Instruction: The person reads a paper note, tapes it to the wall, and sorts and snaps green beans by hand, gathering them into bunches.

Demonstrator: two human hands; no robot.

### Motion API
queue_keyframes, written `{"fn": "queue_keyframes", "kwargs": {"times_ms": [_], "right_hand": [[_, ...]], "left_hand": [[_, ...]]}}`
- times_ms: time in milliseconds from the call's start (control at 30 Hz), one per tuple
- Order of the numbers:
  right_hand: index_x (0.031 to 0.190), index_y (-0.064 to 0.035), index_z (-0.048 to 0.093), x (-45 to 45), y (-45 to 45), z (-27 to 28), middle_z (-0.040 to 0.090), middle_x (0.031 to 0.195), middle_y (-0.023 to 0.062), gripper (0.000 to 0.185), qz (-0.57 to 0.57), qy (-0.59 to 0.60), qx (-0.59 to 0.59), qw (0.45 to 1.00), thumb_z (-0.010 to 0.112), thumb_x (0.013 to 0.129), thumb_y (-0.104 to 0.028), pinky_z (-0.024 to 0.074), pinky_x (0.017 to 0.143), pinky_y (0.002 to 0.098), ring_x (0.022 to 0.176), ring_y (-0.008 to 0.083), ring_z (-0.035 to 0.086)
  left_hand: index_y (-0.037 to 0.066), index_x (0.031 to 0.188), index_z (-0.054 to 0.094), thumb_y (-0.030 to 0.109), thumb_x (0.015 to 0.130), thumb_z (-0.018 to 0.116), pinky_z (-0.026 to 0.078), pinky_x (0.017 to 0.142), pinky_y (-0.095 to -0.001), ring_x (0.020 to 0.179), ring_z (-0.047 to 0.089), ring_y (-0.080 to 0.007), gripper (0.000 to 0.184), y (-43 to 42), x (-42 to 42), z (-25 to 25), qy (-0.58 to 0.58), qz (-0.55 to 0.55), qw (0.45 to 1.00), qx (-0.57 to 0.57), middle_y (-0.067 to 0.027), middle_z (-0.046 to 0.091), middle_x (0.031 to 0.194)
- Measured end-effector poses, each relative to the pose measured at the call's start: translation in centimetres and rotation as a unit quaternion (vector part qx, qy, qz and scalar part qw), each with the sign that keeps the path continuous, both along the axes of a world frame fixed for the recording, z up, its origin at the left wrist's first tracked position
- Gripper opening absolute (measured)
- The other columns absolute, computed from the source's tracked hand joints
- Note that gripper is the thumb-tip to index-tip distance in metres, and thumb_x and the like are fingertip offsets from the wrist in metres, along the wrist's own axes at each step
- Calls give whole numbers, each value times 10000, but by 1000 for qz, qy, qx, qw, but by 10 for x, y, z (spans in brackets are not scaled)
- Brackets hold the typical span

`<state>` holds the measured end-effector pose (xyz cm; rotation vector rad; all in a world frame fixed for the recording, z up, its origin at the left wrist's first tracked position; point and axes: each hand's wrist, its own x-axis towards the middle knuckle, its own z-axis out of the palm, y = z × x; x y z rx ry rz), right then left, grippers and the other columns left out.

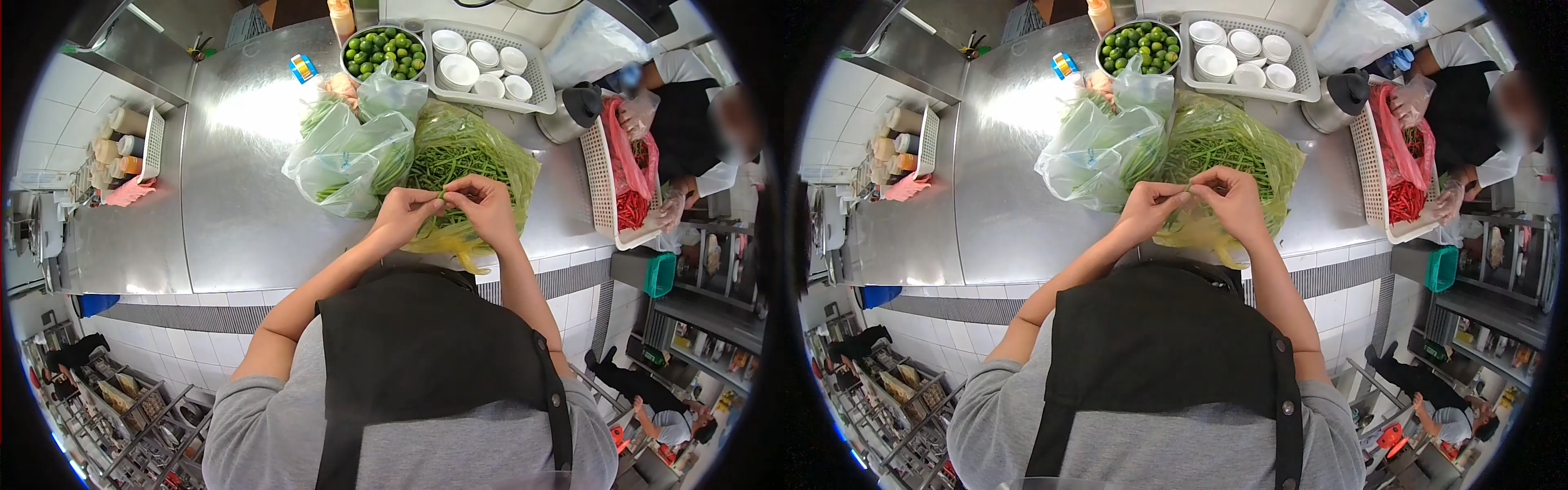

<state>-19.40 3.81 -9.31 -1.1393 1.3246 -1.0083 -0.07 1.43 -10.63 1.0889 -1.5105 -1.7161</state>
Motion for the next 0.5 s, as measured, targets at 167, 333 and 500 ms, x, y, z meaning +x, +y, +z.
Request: {"fn": "queue_keyframes", "kwargs": {"times_ms": [167,333,500], "right_hand": [[1070,-12,721,5,0,8,685,930,32,213,5,-6,-1,1000,708,859,11,531,759,250,871,92,647],[1151,-27,712,3,-3,27,662,944,70,277,111,212,-94,966,671,879,6,538,797,290,878,189,658],[1064,3,705,2,-4,14,637,976,124,182,140,274,-154,939,663,895,-52,510,751,347,846,272,638]], "left_hand": [[-54,1049,730,110,966,655,508,675,-261,735,606,-66,199,-5,4,-8,7,-31,999,28,-39,714,842],[-73,1025,715,116,950,655,512,625,-292,679,662,-122,212,-6,6,-14,-14,9,1000,26,-98,703,806],[-64,1051,715,120,962,666,507,650,-272,702,609,-88,210,-2,7,-5,-64,-8,998,23,-47,684,843]]}}
